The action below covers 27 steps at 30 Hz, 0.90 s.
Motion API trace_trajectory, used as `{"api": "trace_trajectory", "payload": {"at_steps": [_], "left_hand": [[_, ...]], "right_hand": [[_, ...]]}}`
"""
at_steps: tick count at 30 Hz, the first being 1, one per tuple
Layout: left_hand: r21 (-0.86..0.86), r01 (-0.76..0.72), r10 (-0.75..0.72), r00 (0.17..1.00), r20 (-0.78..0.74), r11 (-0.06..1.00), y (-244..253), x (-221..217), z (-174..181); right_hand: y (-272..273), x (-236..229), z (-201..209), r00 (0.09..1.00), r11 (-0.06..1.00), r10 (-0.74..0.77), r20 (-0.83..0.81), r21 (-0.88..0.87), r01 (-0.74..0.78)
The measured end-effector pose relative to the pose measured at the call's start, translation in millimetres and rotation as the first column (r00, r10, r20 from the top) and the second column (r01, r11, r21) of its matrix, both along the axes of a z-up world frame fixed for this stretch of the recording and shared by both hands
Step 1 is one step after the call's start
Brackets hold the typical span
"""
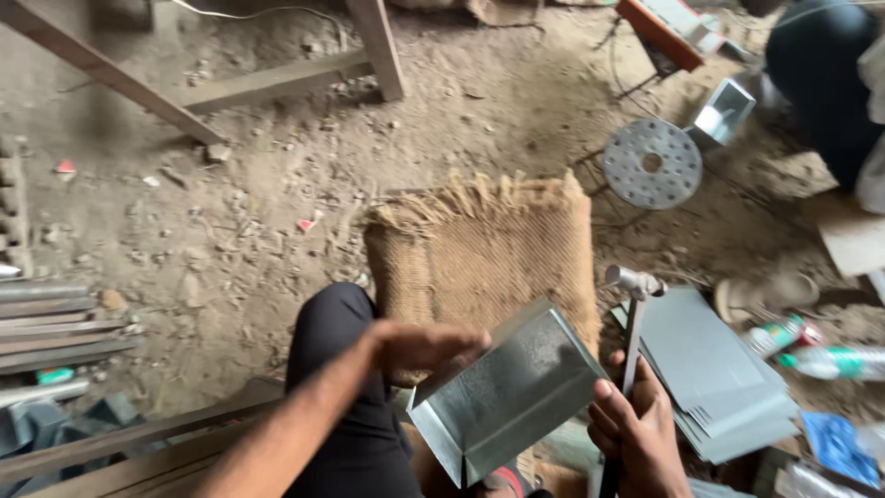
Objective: The person hammers a rectangular metal piece placed on a burlap pad. They repeatedly strike the metal with a hammer, repositioning it to hit different edges and surfaces.
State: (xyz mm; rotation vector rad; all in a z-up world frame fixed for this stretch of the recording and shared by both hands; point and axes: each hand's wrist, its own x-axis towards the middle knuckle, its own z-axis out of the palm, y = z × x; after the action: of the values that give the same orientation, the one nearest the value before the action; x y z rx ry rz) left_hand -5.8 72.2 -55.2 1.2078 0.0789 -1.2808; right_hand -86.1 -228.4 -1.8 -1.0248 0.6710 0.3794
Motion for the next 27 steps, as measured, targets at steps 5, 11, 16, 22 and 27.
{"api": "trace_trajectory", "payload": {"at_steps": [5,11,16,22,27], "left_hand": [[-0.192,0.038,-0.053,0.996,-0.078,0.981,16,-45,-58],[-0.313,-0.915,-0.651,0.077,-0.755,0.254,74,23,-9],[0.393,-0.757,-0.702,-0.120,0.702,0.522,130,81,36],[0.522,-0.662,-0.809,-0.231,0.540,0.537,171,122,-4],[0.500,-0.583,-0.721,-0.232,0.653,0.640,193,133,-55]], "right_hand": [[-1,7,-27,0.988,0.969,0.147,0.038,-0.208,-0.136],[-30,4,-43,0.990,0.992,0.051,0.130,-0.123,-0.035],[-36,-5,-51,0.991,0.996,0.040,0.131,-0.078,-0.030],[-42,-25,-76,1.000,0.987,0.027,-0.002,-0.160,-0.027],[-59,-42,-122,0.997,0.951,0.075,-0.021,-0.299,-0.078]]}}
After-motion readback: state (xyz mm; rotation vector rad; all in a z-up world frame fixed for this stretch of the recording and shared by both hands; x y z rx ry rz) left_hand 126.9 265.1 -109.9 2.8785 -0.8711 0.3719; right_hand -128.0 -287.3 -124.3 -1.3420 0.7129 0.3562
